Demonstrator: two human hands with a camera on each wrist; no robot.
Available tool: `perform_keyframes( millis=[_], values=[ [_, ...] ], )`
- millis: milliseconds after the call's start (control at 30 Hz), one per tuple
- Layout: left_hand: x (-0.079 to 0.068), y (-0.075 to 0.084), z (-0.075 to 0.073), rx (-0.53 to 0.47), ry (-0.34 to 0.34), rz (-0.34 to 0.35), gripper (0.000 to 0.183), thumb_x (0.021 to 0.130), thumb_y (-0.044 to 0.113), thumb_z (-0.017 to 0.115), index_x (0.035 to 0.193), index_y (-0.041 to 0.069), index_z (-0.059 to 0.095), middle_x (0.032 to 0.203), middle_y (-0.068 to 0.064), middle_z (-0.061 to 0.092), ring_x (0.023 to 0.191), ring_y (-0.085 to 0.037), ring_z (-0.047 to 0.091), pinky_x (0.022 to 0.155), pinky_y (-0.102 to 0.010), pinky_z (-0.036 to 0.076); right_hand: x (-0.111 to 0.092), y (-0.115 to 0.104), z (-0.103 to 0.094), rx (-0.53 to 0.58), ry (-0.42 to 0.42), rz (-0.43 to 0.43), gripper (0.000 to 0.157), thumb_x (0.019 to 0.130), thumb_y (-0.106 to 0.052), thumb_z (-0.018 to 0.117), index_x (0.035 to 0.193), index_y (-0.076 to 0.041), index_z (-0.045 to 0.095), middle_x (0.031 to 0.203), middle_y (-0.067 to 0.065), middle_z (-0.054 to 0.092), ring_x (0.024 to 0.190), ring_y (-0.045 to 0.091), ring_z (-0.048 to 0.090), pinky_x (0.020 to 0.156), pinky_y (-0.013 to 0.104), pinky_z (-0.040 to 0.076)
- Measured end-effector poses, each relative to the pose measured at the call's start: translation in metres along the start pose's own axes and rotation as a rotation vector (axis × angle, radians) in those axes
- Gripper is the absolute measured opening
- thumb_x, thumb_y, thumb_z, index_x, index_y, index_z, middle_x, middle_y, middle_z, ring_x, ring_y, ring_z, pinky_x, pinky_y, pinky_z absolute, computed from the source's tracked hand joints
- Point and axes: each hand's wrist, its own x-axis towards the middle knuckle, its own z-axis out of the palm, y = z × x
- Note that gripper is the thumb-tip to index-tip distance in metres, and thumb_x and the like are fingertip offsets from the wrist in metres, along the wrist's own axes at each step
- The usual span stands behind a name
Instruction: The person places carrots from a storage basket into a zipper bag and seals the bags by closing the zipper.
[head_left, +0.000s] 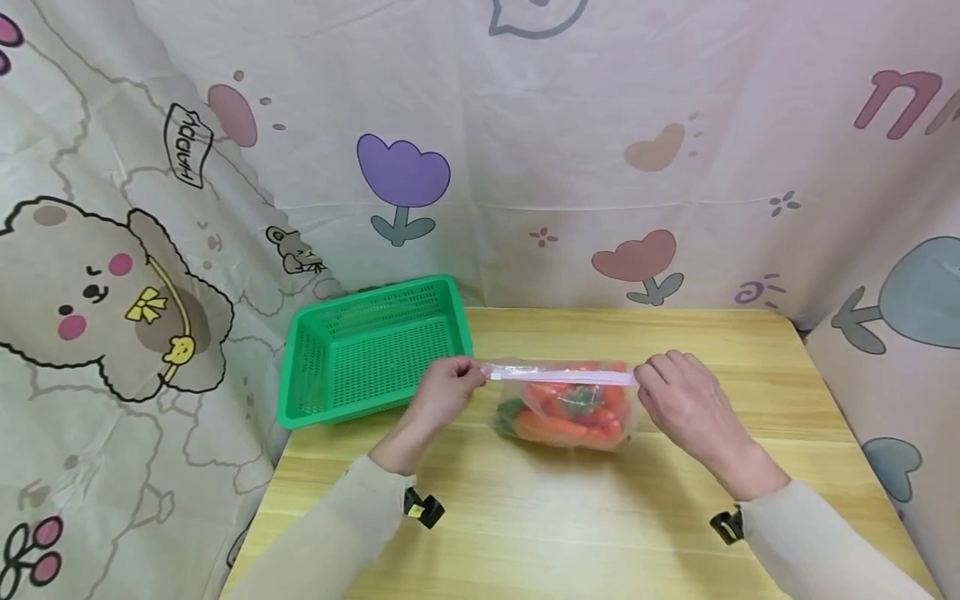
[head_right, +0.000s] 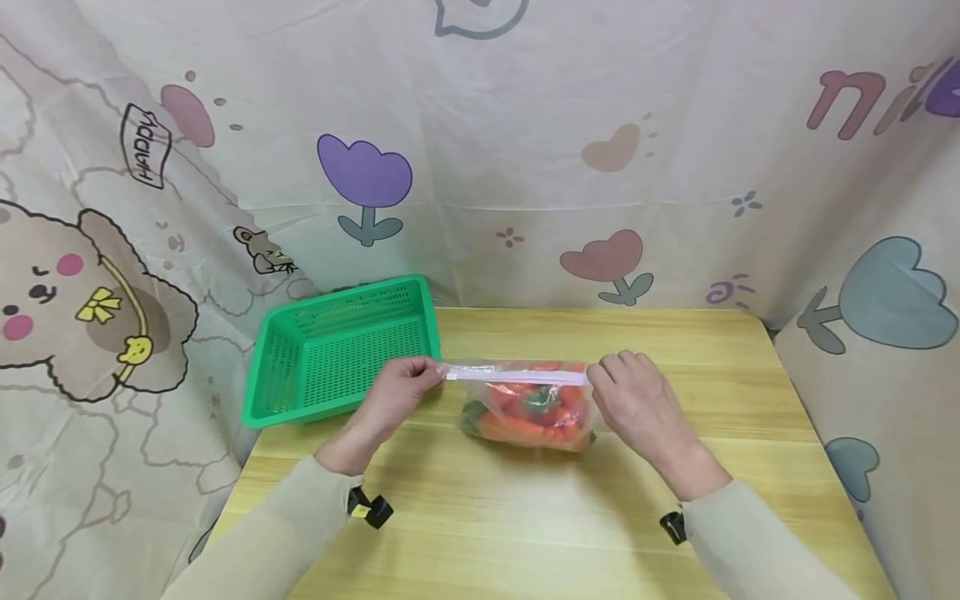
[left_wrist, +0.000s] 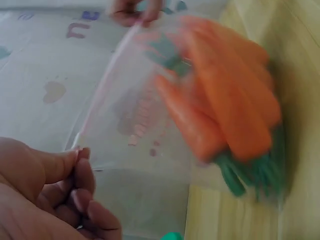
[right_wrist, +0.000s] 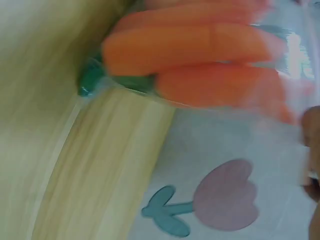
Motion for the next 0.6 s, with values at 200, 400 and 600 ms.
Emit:
perform_keyframes(
  millis=[200, 400, 600],
  values=[
    [0.000, -0.006, 0.011, 0.094, 0.030, 0.013, 0.024, 0.106, 0.027, 0.064, 0.092, 0.010, 0.075, 0.077, 0.001, 0.054, 0.062, -0.015, 0.039, 0.053, -0.028, 0.030, -0.003, 0.013, 0.021, -0.078, 0.096, 0.029, 0.025, 0.101, -0.012, 0.041, 0.090, 0.001, 0.059, 0.083, 0.015, 0.063, 0.071, 0.037, 0.056, 0.059, 0.044, 0.041],
    [0.000, -0.009, 0.010, 0.105, -0.008, -0.012, 0.022, 0.106, 0.027, 0.064, 0.095, 0.011, 0.074, 0.073, 0.001, 0.048, 0.060, -0.014, 0.036, 0.052, -0.028, 0.028, -0.008, 0.006, 0.016, -0.036, 0.007, 0.164, 0.011, 0.085, -0.005, 0.057, 0.094, -0.001, 0.062, 0.087, 0.014, 0.064, 0.076, 0.036, 0.055, 0.065, 0.044, 0.039],
    [-0.002, -0.007, 0.013, 0.050, -0.016, -0.020, 0.023, 0.108, 0.027, 0.061, 0.099, 0.011, 0.073, 0.076, 0.001, 0.048, 0.059, -0.014, 0.035, 0.051, -0.027, 0.027, 0.004, -0.030, 0.011, 0.089, 0.137, 0.348, 0.019, 0.081, -0.005, 0.057, 0.096, 0.003, 0.066, 0.088, 0.017, 0.066, 0.079, 0.036, 0.059, 0.069, 0.045, 0.045]
  ],
)
